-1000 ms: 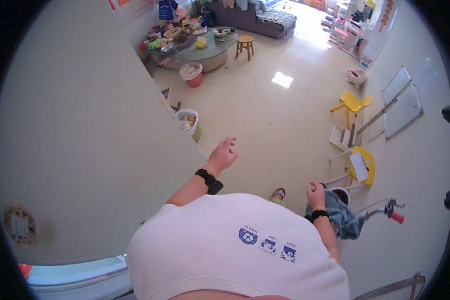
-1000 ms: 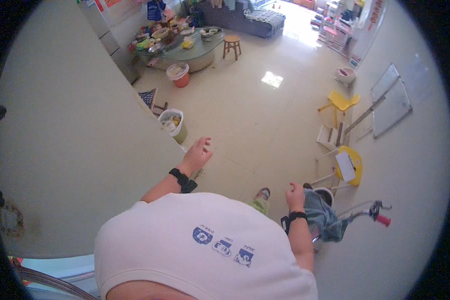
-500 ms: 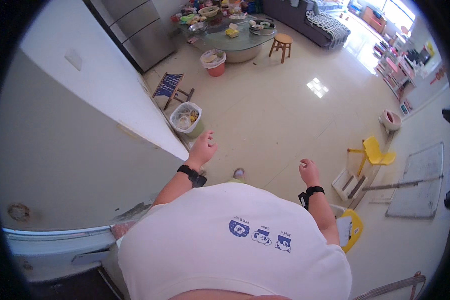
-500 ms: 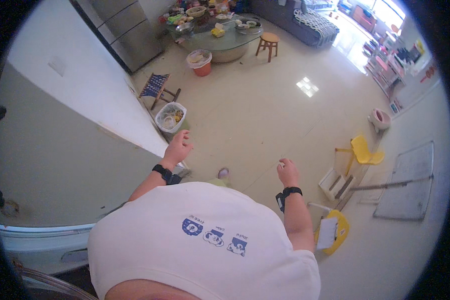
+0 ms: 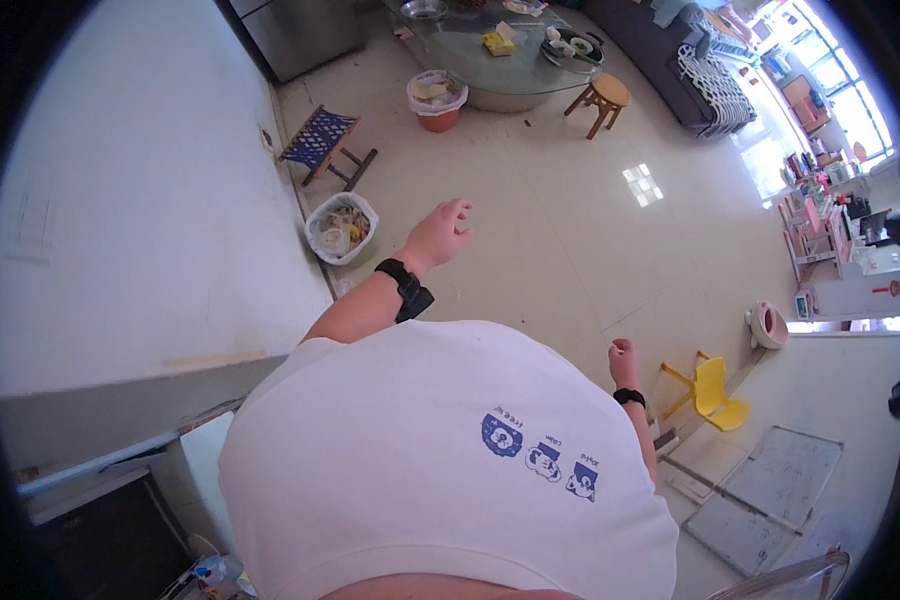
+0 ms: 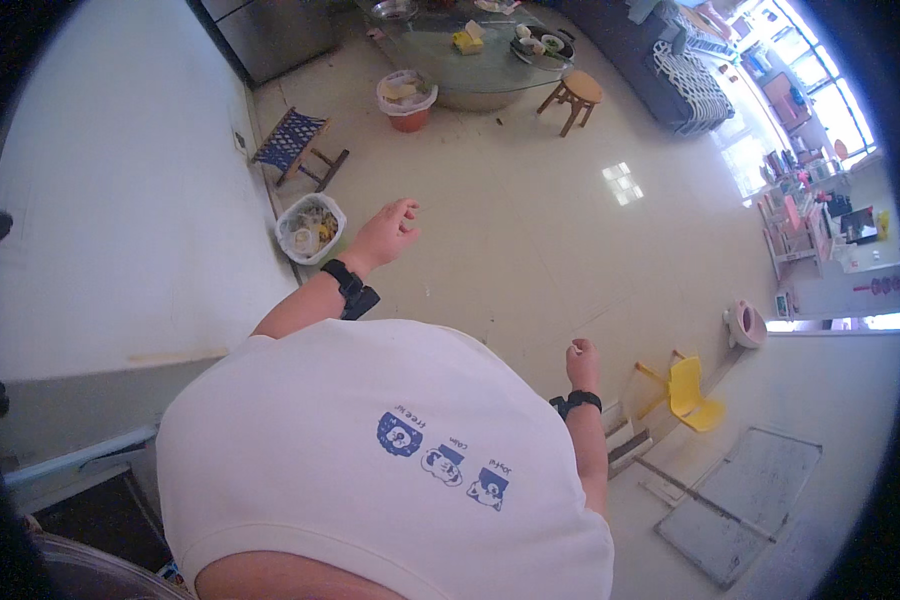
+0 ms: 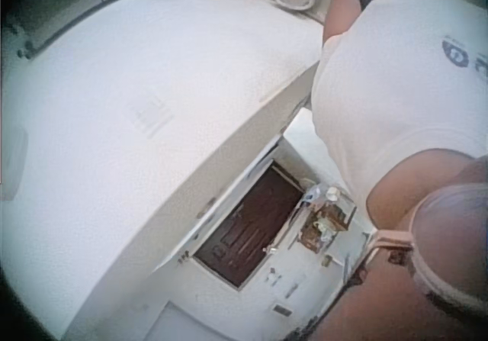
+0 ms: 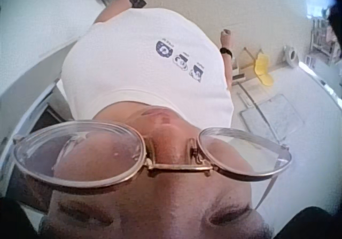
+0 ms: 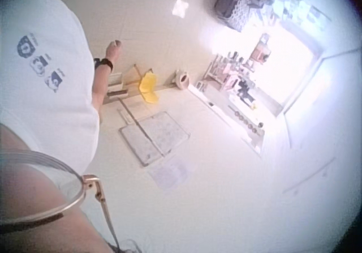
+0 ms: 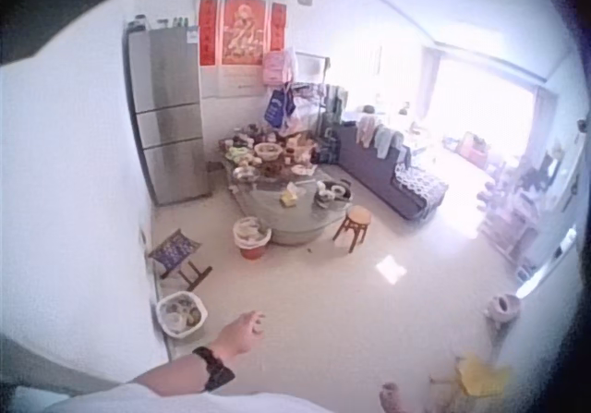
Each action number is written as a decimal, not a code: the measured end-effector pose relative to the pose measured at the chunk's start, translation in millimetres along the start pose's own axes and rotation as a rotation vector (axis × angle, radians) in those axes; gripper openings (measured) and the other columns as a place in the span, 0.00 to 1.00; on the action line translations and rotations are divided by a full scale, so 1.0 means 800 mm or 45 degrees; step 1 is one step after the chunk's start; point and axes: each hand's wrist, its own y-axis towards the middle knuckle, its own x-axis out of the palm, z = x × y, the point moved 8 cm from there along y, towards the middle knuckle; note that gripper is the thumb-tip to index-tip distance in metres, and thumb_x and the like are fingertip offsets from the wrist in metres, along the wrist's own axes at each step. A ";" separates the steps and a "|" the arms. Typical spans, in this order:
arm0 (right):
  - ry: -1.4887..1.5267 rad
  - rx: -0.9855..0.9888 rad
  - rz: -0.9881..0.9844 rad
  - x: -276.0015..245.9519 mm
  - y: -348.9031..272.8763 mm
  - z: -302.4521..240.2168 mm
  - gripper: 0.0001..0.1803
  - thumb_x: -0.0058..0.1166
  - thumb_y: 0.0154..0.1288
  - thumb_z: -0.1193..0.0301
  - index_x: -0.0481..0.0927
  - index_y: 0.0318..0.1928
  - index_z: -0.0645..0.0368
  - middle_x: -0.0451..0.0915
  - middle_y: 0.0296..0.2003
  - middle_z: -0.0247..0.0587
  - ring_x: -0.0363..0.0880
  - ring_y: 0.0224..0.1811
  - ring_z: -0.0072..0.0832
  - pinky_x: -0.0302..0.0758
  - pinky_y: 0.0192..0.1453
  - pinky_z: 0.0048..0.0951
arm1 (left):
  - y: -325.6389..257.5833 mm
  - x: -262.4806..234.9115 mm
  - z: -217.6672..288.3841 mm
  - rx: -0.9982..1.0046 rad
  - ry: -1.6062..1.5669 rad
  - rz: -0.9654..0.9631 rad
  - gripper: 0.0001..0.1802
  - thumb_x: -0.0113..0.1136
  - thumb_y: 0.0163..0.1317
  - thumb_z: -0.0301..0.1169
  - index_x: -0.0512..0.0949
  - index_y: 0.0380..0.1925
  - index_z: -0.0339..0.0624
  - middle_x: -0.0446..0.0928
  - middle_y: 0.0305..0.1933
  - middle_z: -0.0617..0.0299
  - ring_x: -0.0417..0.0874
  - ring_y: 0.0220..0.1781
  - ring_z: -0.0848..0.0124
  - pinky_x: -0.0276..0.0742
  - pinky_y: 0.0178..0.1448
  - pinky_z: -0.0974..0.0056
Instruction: The person moves around a home, picks up a yellow cup and a toothbrush, then walks to the bathroom to rinse the cup with water and apply liquid soap. They return to the living area and wipe a kitchen countertop with a paper towel.
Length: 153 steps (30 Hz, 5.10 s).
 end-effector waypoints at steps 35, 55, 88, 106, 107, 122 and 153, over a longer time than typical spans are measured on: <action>-0.176 -1.018 -0.560 0.099 0.785 -0.680 0.15 0.52 0.59 0.65 0.81 0.46 0.51 0.80 0.45 0.42 0.79 0.47 0.41 0.76 0.50 0.40 | 0.513 -0.170 -0.195 -0.604 -0.045 0.625 0.22 0.59 0.62 0.33 0.68 0.56 0.43 0.75 0.48 0.55 0.81 0.39 0.65 0.77 0.45 0.62; -0.528 -1.388 -0.694 0.179 0.953 -0.899 0.13 0.49 0.58 0.62 0.81 0.40 0.51 0.82 0.40 0.46 0.79 0.45 0.47 0.76 0.49 0.44 | 0.591 -0.204 -0.226 -0.913 -0.101 0.967 0.22 0.60 0.61 0.28 0.69 0.56 0.40 0.76 0.44 0.56 0.76 0.40 0.70 0.74 0.46 0.65; -0.822 -1.519 -0.849 0.343 0.931 -1.084 0.15 0.46 0.63 0.63 0.82 0.43 0.54 0.82 0.43 0.49 0.80 0.47 0.47 0.76 0.51 0.43 | 0.433 -0.252 -0.260 -1.177 -0.127 1.453 0.24 0.60 0.62 0.34 0.68 0.58 0.42 0.78 0.45 0.58 0.80 0.41 0.69 0.76 0.47 0.63; -0.749 -1.777 -0.766 0.322 0.790 -1.132 0.16 0.45 0.61 0.63 0.82 0.44 0.52 0.82 0.44 0.48 0.79 0.49 0.47 0.76 0.52 0.40 | 0.285 -0.185 -0.209 -1.109 -0.198 1.820 0.22 0.57 0.66 0.32 0.69 0.58 0.40 0.78 0.45 0.57 0.78 0.44 0.71 0.74 0.51 0.66; -0.726 -1.797 -0.756 0.325 0.789 -1.137 0.16 0.45 0.61 0.63 0.82 0.44 0.52 0.82 0.44 0.48 0.79 0.49 0.46 0.76 0.52 0.40 | 0.279 -0.183 -0.207 -1.118 -0.211 1.842 0.22 0.57 0.66 0.32 0.69 0.58 0.40 0.77 0.45 0.57 0.78 0.44 0.71 0.74 0.51 0.66; -0.841 -1.994 -0.822 0.396 0.743 -1.175 0.20 0.45 0.63 0.58 0.79 0.52 0.49 0.80 0.50 0.44 0.77 0.53 0.46 0.73 0.57 0.43 | 0.230 -0.155 -0.170 -1.192 -0.156 2.106 0.21 0.58 0.65 0.33 0.69 0.56 0.42 0.78 0.42 0.60 0.79 0.40 0.72 0.75 0.46 0.66; -1.009 -2.778 -1.365 0.575 0.466 -1.162 0.16 0.48 0.61 0.62 0.81 0.46 0.53 0.82 0.44 0.48 0.79 0.49 0.47 0.75 0.52 0.45 | 0.183 -0.066 -0.110 -2.037 -0.207 2.435 0.22 0.58 0.62 0.33 0.70 0.55 0.42 0.80 0.43 0.57 0.83 0.41 0.66 0.78 0.48 0.62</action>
